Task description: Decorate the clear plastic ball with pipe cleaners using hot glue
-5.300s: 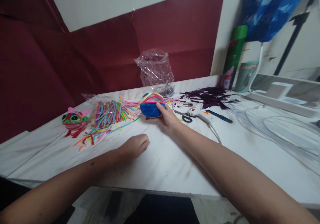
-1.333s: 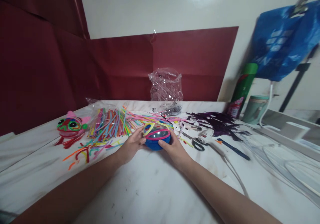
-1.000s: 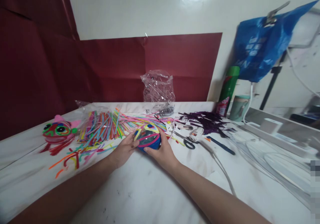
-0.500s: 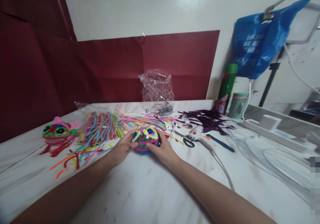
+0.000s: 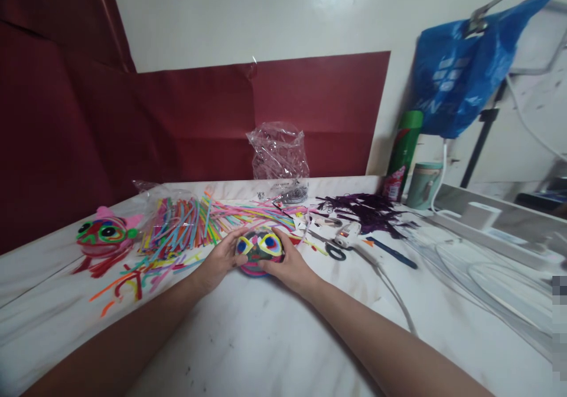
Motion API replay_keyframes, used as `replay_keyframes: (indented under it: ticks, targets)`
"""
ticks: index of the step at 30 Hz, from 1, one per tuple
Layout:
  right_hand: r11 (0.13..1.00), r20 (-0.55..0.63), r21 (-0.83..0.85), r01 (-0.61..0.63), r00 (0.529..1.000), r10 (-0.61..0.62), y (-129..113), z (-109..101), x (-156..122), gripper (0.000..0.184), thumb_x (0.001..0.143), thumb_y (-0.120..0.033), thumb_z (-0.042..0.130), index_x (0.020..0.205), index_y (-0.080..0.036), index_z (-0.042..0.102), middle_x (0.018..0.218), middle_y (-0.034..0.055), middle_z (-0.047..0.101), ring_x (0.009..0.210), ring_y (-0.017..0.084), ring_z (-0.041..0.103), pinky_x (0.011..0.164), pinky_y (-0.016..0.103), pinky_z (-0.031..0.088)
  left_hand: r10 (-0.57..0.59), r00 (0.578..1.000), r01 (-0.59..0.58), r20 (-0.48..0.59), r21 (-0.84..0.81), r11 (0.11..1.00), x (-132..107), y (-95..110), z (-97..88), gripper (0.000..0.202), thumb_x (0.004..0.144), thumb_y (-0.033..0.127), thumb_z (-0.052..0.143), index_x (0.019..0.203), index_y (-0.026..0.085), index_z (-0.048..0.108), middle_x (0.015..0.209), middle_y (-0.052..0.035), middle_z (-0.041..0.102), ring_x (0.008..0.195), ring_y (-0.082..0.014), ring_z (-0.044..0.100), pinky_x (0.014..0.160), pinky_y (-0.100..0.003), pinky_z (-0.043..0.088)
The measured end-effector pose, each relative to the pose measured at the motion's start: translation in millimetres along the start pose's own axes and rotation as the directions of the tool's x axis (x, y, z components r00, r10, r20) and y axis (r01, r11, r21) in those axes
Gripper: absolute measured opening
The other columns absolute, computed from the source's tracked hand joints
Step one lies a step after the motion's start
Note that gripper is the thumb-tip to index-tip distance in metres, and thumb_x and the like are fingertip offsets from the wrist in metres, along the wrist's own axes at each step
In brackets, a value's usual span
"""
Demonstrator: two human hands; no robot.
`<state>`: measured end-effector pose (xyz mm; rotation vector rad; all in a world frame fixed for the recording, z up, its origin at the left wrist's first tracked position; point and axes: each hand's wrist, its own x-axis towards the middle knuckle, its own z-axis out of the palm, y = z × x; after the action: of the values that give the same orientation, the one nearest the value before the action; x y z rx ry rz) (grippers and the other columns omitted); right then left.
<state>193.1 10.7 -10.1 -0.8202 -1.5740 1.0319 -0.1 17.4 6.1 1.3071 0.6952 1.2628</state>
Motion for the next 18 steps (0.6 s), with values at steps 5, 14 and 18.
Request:
replay_keyframes:
  ticks: [5, 14, 18]
  targets:
    - [0.988, -0.077, -0.15, 0.042, 0.996, -0.054, -2.3, -2.5, -0.7, 0.055, 0.08, -0.047, 0.062, 0.126, -0.021, 0.048, 0.126, 0.0119, 0.058, 0.114, 0.028, 0.057, 0.098, 0.046, 0.045, 0.105, 0.977, -0.107, -0.188, 0.001, 0.994, -2.2, 11.4, 10.8, 0.026, 0.068, 0.034, 0.075, 0.081, 0.015, 0.064, 0.077, -0.0005, 0.06, 0.071, -0.0114, 0.052, 0.066, -0.022, 0.04]
    - [0.858, -0.144, -0.413, 0.306, 0.908, -0.393, -28.7, -3.8, -5.5, 0.025, 0.079, -0.03, 0.062, 0.104, -0.024, 0.061, 0.117, 0.0117, 0.06, 0.113, 0.029, 0.051, 0.099, 0.05, 0.036, -0.035, 0.992, 0.015, -0.124, -0.156, 0.988, -11.4, 31.6, 27.4, 0.03, 0.062, 0.033, 0.078, 0.066, 0.013, 0.056, 0.065, 0.0022, 0.047, 0.053, -0.0061, 0.038, 0.046, -0.019, 0.029]
    - [0.732, -0.062, -0.516, 0.445, 0.832, -0.551, -47.9, 2.9, -14.0, 0.009, 0.083, -0.018, 0.056, 0.087, -0.024, 0.063, 0.089, 0.0066, 0.065, 0.09, 0.024, 0.055, 0.084, 0.043, 0.041, -0.032, 0.992, 0.013, -0.123, -0.148, 0.989, -14.5, 31.3, 32.5, 0.027, 0.059, 0.031, 0.08, 0.066, 0.013, 0.061, 0.068, 0.0002, 0.052, 0.056, -0.0067, 0.039, 0.049, -0.019, 0.03]
